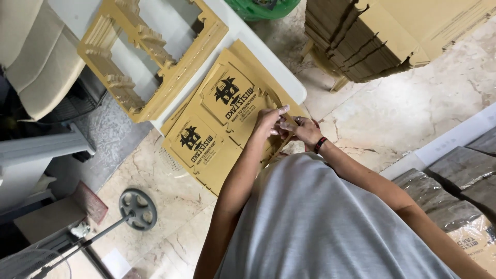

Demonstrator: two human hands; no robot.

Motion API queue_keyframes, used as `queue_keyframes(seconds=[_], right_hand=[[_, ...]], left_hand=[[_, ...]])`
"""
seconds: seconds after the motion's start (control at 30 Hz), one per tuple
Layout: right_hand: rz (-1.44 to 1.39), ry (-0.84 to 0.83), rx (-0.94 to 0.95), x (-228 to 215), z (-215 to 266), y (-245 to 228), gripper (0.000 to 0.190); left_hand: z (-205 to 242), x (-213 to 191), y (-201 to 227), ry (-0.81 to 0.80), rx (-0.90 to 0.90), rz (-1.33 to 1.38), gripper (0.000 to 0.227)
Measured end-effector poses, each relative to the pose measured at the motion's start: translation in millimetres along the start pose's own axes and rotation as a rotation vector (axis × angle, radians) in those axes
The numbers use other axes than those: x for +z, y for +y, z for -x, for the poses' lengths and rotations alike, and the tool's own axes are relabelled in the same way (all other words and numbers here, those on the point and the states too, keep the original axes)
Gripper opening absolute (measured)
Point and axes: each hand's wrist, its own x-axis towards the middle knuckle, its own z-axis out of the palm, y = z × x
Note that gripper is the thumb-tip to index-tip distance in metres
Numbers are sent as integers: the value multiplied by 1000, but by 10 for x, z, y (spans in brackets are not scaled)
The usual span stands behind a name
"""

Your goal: The person cuts flat cardboard boxes into smaller pieces using a knife. They repeatedly position the knife along the box edges, slice through the cardboard, and separate the cut sections.

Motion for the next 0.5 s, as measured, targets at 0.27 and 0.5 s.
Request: queue_keyframes(seconds=[0.27,0.5], right_hand=[[-141,-17,44,-128,-496,366,46],[147,-15,-57,-140,-308,246,21]], left_hand=[[247,-97,47,-33,-29,-29,82],[237,60,-10,-24,-32,-48,75]])
